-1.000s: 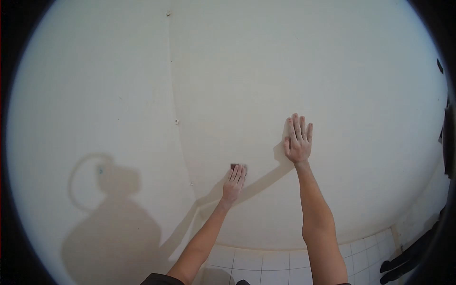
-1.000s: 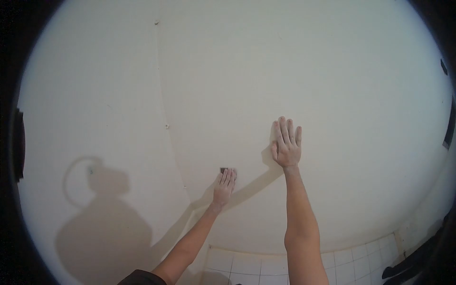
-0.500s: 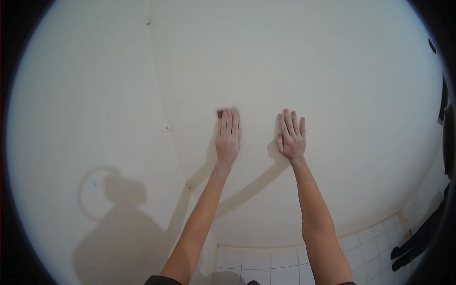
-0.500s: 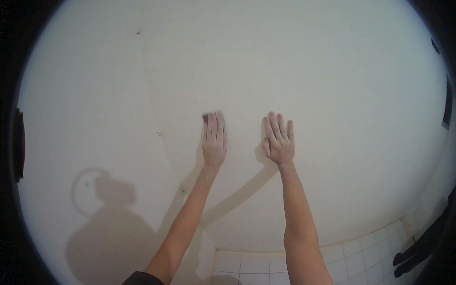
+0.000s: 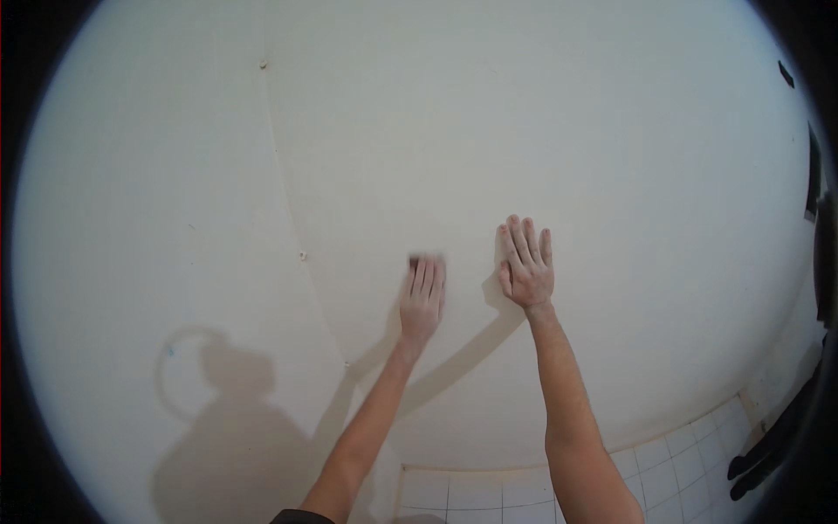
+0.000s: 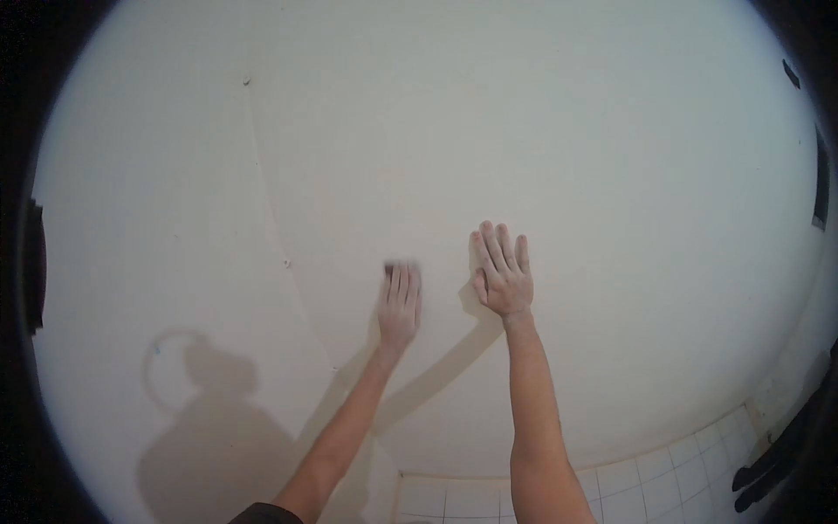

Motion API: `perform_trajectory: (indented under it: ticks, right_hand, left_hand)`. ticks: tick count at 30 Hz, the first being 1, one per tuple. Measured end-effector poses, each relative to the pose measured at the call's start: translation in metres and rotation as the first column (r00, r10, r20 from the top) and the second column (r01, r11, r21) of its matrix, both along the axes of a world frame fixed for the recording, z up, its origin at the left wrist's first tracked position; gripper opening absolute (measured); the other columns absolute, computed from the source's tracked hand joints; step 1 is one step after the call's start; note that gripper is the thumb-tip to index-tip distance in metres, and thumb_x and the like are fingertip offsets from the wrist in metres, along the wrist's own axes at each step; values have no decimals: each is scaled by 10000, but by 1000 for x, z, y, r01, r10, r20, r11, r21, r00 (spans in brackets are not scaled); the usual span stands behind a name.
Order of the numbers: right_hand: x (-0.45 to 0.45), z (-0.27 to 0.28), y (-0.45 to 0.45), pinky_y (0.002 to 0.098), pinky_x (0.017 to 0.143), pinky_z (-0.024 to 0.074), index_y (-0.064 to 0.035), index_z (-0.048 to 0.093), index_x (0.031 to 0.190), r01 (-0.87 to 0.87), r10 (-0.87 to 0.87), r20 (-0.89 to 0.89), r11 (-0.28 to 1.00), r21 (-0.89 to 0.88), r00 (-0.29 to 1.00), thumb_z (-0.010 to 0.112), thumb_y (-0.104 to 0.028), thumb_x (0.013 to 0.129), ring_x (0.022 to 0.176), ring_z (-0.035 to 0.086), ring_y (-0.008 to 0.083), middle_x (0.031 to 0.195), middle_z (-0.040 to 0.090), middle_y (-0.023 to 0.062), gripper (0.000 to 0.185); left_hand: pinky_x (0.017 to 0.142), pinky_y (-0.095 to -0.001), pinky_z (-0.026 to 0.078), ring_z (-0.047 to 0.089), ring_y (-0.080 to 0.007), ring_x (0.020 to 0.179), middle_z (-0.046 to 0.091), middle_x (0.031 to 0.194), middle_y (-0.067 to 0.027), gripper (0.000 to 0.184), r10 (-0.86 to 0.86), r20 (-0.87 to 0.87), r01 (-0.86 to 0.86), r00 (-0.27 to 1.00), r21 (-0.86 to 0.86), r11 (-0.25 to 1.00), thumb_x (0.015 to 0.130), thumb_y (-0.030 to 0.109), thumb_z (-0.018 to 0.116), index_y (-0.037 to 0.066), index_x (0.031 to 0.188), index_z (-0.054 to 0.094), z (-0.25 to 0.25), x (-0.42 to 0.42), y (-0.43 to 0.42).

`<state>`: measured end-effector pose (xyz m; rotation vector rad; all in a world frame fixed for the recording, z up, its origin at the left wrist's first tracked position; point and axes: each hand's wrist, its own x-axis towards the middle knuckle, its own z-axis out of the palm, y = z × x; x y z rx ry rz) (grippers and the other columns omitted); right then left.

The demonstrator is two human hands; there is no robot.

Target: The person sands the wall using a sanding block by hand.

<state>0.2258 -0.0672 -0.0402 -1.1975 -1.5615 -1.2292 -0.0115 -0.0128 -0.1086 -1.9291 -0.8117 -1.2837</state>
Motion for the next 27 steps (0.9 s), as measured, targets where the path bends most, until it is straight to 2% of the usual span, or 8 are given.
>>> perform_trajectory:
  ticks: [4,8,11,14,17,19,23,27]
  right_hand:
    - [0,0,3,556,1274,207,-147,441,1588,6,-6,2,1000,7,1000,401,-292,974,1536,367,277,1657,409,54,633]
    - [0,-1,3,559,1271,214,-151,439,1591,7,-7,-8,1000,0,1000,413,-289,971,1536,366,281,1659,407,55,636]
    - [1,-1,2,563,1286,156,-110,434,1589,-18,18,-6,1000,-25,1000,416,-271,967,1561,313,301,1668,386,86,643]
    - [0,0,1,562,1287,159,-108,444,1584,-17,17,-6,999,-31,1000,408,-269,968,1556,325,303,1662,397,87,637]
    - [1,-1,4,567,1263,239,-148,451,1584,-13,13,-10,1000,11,1000,416,-286,968,1522,389,292,1647,426,56,633]
    - [0,-2,4,564,1264,240,-148,451,1584,-15,15,-8,1000,21,1000,413,-286,967,1521,392,291,1646,427,56,633]
    - [1,-1,3,557,1270,230,-148,452,1584,-19,19,-11,1000,24,1000,402,-288,971,1526,385,287,1644,430,55,631]
    - [0,-2,4,555,1272,223,-147,462,1578,-7,7,-10,1000,26,1000,397,-293,976,1529,380,285,1646,429,53,623]
  left_hand:
    - [1233,-497,326,373,-333,1515,378,1644,-188,572,-6,103,-3,995,81,997,1036,130,522,-27,1570,386,156,7,-4]
    - [1238,-473,319,365,-320,1521,377,1645,-183,606,-5,147,-12,989,110,994,1023,172,547,-23,1572,380,175,4,-1]
    - [1233,-479,321,356,-329,1525,377,1644,-185,596,48,117,-51,992,26,998,1027,181,547,-13,1569,393,103,1,1]
    - [1217,-504,340,395,-350,1502,417,1619,-195,563,48,42,-47,998,-38,998,1021,197,558,2,1539,455,-16,-4,0]
    - [1190,-518,371,451,-338,1466,481,1575,-192,549,61,-96,-66,994,-45,997,1014,230,575,23,1517,500,-151,-23,12]
    - [1183,-518,375,456,-329,1462,497,1561,-188,549,77,-143,-91,987,-93,991,1012,237,584,33,1515,507,-192,-32,7]
    - [1183,-512,373,450,-319,1470,508,1553,-183,549,106,-152,-118,983,-72,990,1006,239,596,29,1507,516,-165,-26,10]
    - [1206,-505,342,405,-326,1500,453,1598,-187,576,65,21,-64,998,-39,997,1019,242,575,-5,1528,469,-46,-6,8]
